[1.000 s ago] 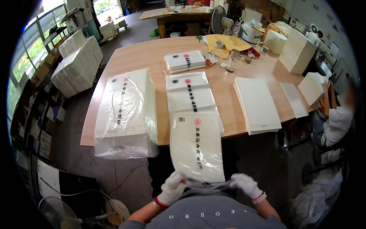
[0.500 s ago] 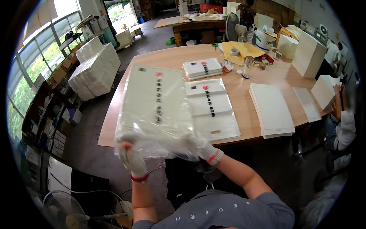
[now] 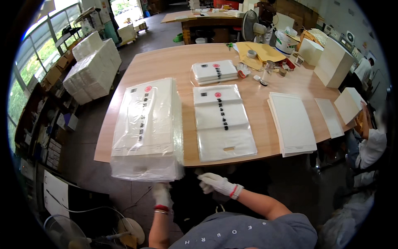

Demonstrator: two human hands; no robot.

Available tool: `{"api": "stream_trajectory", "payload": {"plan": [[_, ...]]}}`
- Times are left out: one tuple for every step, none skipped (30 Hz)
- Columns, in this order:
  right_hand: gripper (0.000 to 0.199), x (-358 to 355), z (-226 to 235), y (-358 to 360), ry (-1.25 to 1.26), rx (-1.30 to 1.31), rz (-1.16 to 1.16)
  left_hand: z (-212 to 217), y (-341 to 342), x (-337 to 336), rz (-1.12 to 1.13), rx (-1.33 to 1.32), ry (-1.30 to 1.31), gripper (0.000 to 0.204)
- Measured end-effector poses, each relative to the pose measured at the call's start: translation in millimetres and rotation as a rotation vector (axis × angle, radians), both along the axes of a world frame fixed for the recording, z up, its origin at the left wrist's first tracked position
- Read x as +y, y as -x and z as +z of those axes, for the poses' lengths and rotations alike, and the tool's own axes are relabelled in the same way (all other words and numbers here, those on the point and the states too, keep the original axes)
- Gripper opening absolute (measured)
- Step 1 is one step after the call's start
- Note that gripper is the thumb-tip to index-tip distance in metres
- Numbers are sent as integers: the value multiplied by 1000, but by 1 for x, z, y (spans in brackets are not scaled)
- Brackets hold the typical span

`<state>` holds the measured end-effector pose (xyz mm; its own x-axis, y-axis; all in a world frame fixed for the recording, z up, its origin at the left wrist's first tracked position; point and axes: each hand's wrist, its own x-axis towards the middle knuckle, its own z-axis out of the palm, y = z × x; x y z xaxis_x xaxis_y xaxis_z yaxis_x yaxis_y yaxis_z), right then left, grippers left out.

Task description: The person repeatedly picks up stacks of white paper, places them into clear plastic sleeves, and stacks the packaged units on the table. The person wears white gloves and works at a large wooden table in a workshop. Another person is visible in the background handling similar materials.

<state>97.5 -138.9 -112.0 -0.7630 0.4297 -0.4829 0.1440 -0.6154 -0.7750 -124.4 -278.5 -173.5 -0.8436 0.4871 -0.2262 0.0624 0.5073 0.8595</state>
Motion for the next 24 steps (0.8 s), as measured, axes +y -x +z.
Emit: {"api": "stream_trajectory", "payload": {"plan": [[30,0,-14,-25,57,50,-27,-26,-15,5,-341,18,167,13],[32,0,-35,-47,56,-39,-110,-23,-47,26,-492,23,-24,11],[33,2,-43,-70,55,-165,-168,-13,-71,50,-720,252,-195,12],[32,2,-49,-92,55,-193,-222,-7,-92,76,-770,284,-368,14],[32,1,-52,-111,70,-220,-277,24,-112,101,-816,317,-320,16],[32,0,-54,-125,81,-241,-321,25,-125,128,-787,408,-369,16],[33,-1,-55,-135,74,-229,-338,37,-138,157,-722,530,-464,17],[33,-3,-56,-144,67,-216,-355,45,-150,182,-680,606,-467,16],[33,-3,-56,-150,58,-201,-376,49,-157,202,-639,682,-473,16],[33,-3,-54,-153,39,-206,-383,44,-158,217,-716,723,-344,15],[33,-3,-51,-151,21,-207,-376,34,-153,231,-781,768,-207,14],[33,-2,-48,-149,2,-208,-368,22,-146,243,-840,811,-67,15],[33,0,-45,-147,-25,-199,-362,10,-137,256,-931,793,-113,22],[33,5,-42,-145,-32,-184,-340,23,-130,262,-952,592,-80,23],[33,11,-39,-142,-40,-170,-316,38,-124,267,-963,391,-45,23],[33,22,-36,-137,-54,-148,-276,49,-117,270,-950,197,-9,23],[34,35,-35,-133,-66,-128,-234,51,-117,274,-924,255,78,19],[36,51,-38,-124,-28,-30,-261,55,-115,276,-959,267,44,18],[37,68,-32,-109,-36,-4,-355,66,-114,272,-993,280,20,18],[39,84,-26,-91,-44,16,-454,71,-115,271,-1033,288,-8,17],[37,101,-36,-66,-197,102,-535,50,-112,272,-1051,459,-35,17],[35,119,-49,-50,-350,180,-630,47,-114,273,-1068,455,-6,16],[34,134,-45,-46,-404,2,-579,46,-114,275,-1079,452,22,15],[33,149,-40,-42,-456,-177,-526,44,-115,278,-1091,450,50,15]]}}
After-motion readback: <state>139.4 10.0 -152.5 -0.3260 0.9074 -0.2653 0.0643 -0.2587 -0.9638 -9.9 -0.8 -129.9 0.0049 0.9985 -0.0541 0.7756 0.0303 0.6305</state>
